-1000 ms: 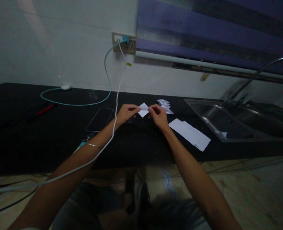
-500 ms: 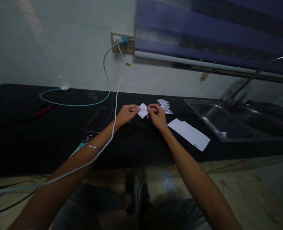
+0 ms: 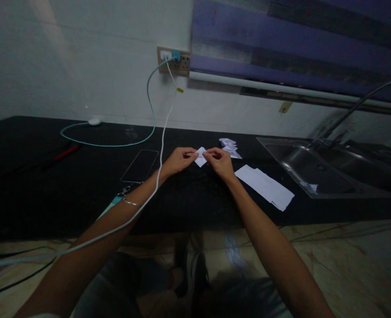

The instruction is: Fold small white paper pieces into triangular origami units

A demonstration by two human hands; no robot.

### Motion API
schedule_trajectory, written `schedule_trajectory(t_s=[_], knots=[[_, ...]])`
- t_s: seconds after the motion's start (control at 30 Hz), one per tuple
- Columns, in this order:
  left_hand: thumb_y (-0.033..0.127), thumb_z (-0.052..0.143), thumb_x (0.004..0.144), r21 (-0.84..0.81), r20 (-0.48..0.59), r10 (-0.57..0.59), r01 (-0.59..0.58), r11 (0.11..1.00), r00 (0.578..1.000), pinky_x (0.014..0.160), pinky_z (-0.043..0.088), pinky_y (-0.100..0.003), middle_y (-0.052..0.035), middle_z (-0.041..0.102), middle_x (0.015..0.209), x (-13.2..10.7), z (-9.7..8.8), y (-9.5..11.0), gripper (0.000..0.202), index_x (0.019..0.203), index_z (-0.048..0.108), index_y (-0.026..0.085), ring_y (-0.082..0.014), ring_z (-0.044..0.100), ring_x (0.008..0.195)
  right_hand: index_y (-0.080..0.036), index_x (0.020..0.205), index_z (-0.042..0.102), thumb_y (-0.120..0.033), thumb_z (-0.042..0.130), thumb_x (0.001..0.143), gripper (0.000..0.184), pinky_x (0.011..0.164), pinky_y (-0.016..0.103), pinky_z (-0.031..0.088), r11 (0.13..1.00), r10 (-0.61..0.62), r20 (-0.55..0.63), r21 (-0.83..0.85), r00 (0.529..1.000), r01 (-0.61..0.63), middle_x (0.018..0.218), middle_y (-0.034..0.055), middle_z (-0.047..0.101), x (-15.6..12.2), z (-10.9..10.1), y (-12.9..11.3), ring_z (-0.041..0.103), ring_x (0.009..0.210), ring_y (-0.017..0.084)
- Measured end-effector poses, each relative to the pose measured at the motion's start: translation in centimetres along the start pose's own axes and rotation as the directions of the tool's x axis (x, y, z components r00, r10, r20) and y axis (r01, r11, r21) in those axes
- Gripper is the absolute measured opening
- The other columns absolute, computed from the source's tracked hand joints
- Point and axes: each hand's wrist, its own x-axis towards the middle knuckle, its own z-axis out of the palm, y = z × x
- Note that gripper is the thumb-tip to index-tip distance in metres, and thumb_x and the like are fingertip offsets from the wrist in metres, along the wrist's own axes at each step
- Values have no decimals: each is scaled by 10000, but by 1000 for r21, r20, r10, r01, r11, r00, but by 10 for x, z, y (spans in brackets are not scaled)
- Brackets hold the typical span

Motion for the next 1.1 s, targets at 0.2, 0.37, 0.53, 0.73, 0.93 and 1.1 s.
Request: schedule_trajectory(t_s=[0.2, 0.37, 0.53, 0.73, 0.93, 1.1], knots=[[365, 664, 784, 4, 57, -24, 23, 1000, 998, 659, 467, -259, -70, 718, 816, 1, -4, -3, 230, 831, 740, 153, -160, 634, 739, -164, 804, 698, -447, 686, 746, 289, 569, 278, 468, 999, -12, 29, -49, 1000, 14, 682, 39, 686, -1, 0, 4, 600, 596, 153], [360, 688, 772, 107, -21, 61, -59, 993, 998, 661, 439, -248, -56, 676, 782, 5, -12, -6, 180, 746, 757, 196, -146, 594, 750, -186, 929, 712, -451, 680, 751, 320, 634, 292, 490, 1000, -12, 94, -20, 996, 14, 783, 43, 715, 1, 1, 6, 629, 679, 169], [427, 668, 781, 99, -63, -69, 75, 992, 996, 522, 369, -227, -32, 671, 682, 4, -12, -6, 262, 850, 769, 196, -120, 538, 595, -216, 928, 743, -429, 660, 779, 273, 761, 341, 494, 986, -107, 34, -121, 994, 111, 897, 50, 721, 3, -2, 8, 639, 816, 192], [548, 532, 846, -152, 2, -234, 232, 961, 972, 433, 338, -216, -92, 703, 699, 4, -10, 2, 473, 901, 750, 132, -104, 551, 494, -203, 1031, 717, -482, 635, 787, 380, 639, 329, 536, 999, 25, 33, 44, 999, -26, 814, 46, 719, 1, -3, 8, 646, 684, 175], [354, 722, 733, -248, -39, -244, 227, 942, 969, 445, 366, -215, -99, 719, 768, 3, -12, -1, 464, 1148, 665, 157, -131, 611, 570, -181, 974, 707, -489, 660, 756, 380, 681, 342, 568, 974, 75, 69, 207, 995, -88, 912, 79, 716, 1, 1, 6, 661, 735, 176], [307, 709, 730, -258, -15, -243, 231, 938, 970, 456, 374, -230, -121, 728, 794, 2, -10, 4, 433, 1123, 678, 129, -148, 629, 602, -181, 1119, 629, -450, 693, 729, 478, 699, 350, 555, 982, 93, -6, 166, 996, -91, 783, 53, 719, 4, -2, 14, 668, 668, 178]])
